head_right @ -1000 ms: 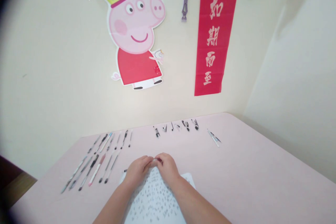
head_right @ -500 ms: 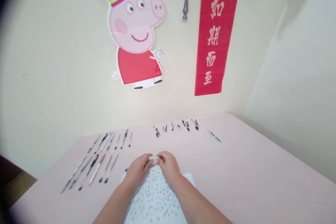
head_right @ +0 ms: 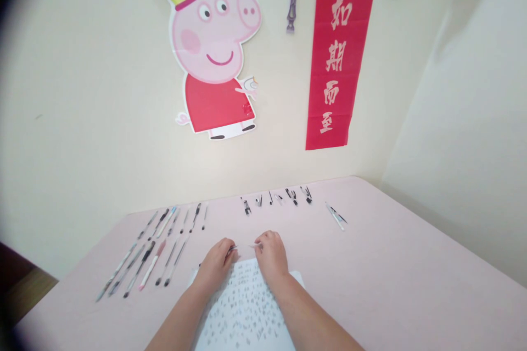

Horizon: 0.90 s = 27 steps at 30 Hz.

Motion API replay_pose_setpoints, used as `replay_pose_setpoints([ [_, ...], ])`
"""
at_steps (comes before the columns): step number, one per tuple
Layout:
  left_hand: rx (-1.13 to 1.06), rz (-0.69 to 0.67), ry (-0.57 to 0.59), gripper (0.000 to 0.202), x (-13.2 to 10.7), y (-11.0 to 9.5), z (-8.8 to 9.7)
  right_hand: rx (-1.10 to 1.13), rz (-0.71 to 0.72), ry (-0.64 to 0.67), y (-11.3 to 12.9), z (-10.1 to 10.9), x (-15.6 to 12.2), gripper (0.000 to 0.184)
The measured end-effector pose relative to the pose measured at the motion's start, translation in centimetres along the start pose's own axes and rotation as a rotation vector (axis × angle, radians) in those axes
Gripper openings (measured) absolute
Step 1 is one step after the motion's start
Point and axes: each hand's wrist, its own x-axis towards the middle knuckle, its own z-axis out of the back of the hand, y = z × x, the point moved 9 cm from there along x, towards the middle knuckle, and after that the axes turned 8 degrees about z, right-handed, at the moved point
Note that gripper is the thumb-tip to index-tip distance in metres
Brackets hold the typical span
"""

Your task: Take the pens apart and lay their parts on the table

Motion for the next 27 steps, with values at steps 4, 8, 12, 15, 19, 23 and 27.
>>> replay_pose_setpoints([
  [4,-0.054,-0.046,-0.046,0.013,0.0,-0.2,0.3,-0.015,0.014,-0.012,-0.2,0.0,0.0,0.014],
  [8,-0.125,-0.102,-0.122,0.017,0.0,-0.4,0.9,-0.018,0.011,-0.005,-0.1,0.0,0.0,0.015],
  [12,-0.141,-0.119,-0.185,0.021,-0.1,-0.2,1.6,0.002,-0.005,0.014,-0.1,-0.1,0.0,0.017],
  [15,-0.114,-0.107,-0.248,0.023,-0.3,-0.4,2.8,0.025,-0.006,0.007,0.2,0.0,0.1,0.019],
  [19,-0.224,-0.035,-0.344,0.028,-0.6,-0.4,4.7,0.087,0.044,-0.011,1.0,0.1,0.2,0.021],
  [23,-0.6,0.166,-0.398,0.031,-0.3,2.2,4.4,0.139,0.09,-0.019,1.7,0.2,0.3,0.016],
  [27,-1.122,0.422,-0.351,0.038,-0.1,5.4,1.4,0.148,0.115,-0.003,1.9,-0.1,0.3,0.018],
])
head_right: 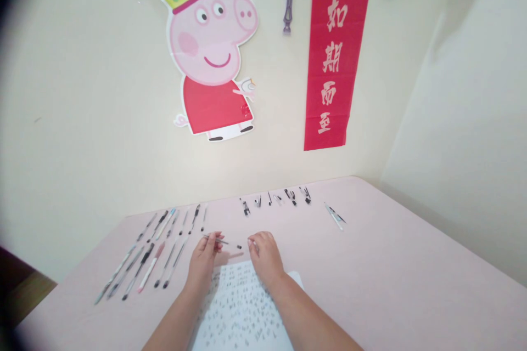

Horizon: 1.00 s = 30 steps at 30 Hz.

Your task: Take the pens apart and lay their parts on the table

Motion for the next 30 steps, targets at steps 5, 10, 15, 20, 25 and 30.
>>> replay_pose_setpoints([
  [5,-0.35,0.214,0.066,0.021,0.4,2.0,-0.6,-0.027,0.001,0.04,-0.2,-0.6,0.0,0.03],
  [10,-0.484,0.333,0.088,0.016,0.1,2.3,-1.1,0.002,0.01,0.081,-0.1,-1.2,-0.1,0.034],
  [15,-0.482,0.377,0.152,0.012,-0.2,2.6,-1.8,0.048,0.021,0.085,0.1,-1.3,0.0,0.037],
  [20,-0.494,0.399,0.233,0.013,-0.4,2.9,-2.4,0.101,0.024,0.076,0.1,-1.4,0.1,0.037],
  [25,-0.474,0.394,0.248,0.013,-0.5,2.6,-2.5,0.122,0.048,0.064,0.2,-1.4,0.1,0.037],
  [30,-0.461,0.381,0.207,0.011,-0.5,2.4,-2.3,0.128,0.06,0.067,0.4,-1.3,0.1,0.03],
])
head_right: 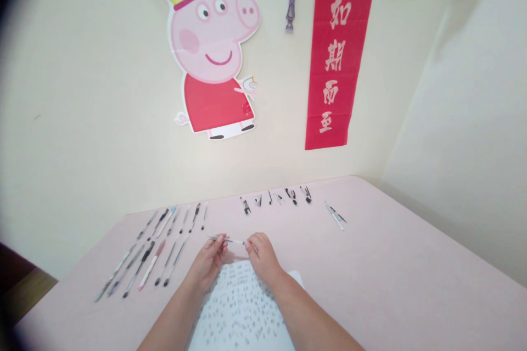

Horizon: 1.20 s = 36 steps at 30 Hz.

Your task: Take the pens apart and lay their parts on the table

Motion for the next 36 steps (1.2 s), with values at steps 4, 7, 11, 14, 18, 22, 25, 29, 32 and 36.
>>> replay_pose_setpoints([
  [4,-0.007,0.001,-0.013,0.011,0.2,0.1,0.2,0.01,-0.003,0.01,0.0,0.0,-0.1,0.023],
  [7,-0.017,0.002,-0.02,0.013,0.3,0.2,0.4,0.025,-0.011,0.008,-0.1,-0.1,-0.2,0.02],
  [11,-0.021,0.005,-0.026,0.013,0.4,0.3,0.6,0.039,-0.041,-0.003,-0.5,-0.1,-0.2,0.026],
  [14,-0.022,0.018,-0.025,0.012,0.4,0.5,0.6,0.033,-0.063,-0.01,-0.6,0.0,-0.1,0.037],
  [18,-0.018,0.023,-0.01,0.011,0.3,0.6,0.4,0.006,-0.057,-0.011,-0.8,0.0,-0.1,0.034],
  [22,-0.022,0.023,-0.022,0.01,0.2,0.5,0.3,0.009,-0.044,-0.033,-0.9,0.1,-0.2,0.022],
  [25,-0.031,0.025,-0.035,0.011,0.3,0.6,0.5,0.024,-0.037,-0.055,-0.7,0.3,-0.2,0.015],
  [29,-0.047,0.03,-0.038,0.011,0.5,0.7,0.8,0.039,-0.056,-0.067,-0.6,0.5,-0.1,0.007],
  [32,-0.049,0.026,-0.033,0.012,0.6,0.7,0.9,0.047,-0.075,-0.089,-0.8,0.6,-0.2,0.005],
  [36,-0.041,0.03,-0.033,0.012,0.7,0.8,1.0,0.052,-0.103,-0.099,-1.3,0.6,-0.3,0.003],
])
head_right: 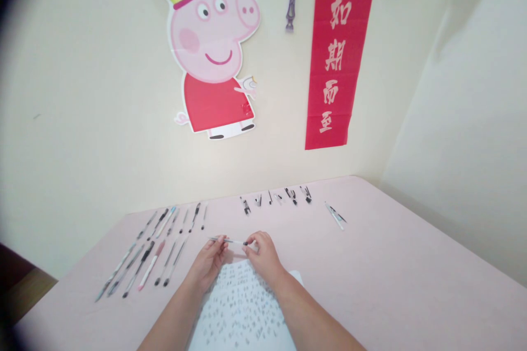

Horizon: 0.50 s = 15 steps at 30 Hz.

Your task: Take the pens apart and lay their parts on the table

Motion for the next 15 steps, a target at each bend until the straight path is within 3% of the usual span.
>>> replay_pose_setpoints([
  [7,0.024,0.005,0.03,0.009,-0.14,0.09,-0.36,-0.017,0.06,0.046,-0.01,-0.44,0.17,0.037],
  [15,0.014,0.008,0.001,0.01,-0.23,0.05,-0.24,-0.017,0.06,0.035,0.2,-0.13,0.22,0.013],
])
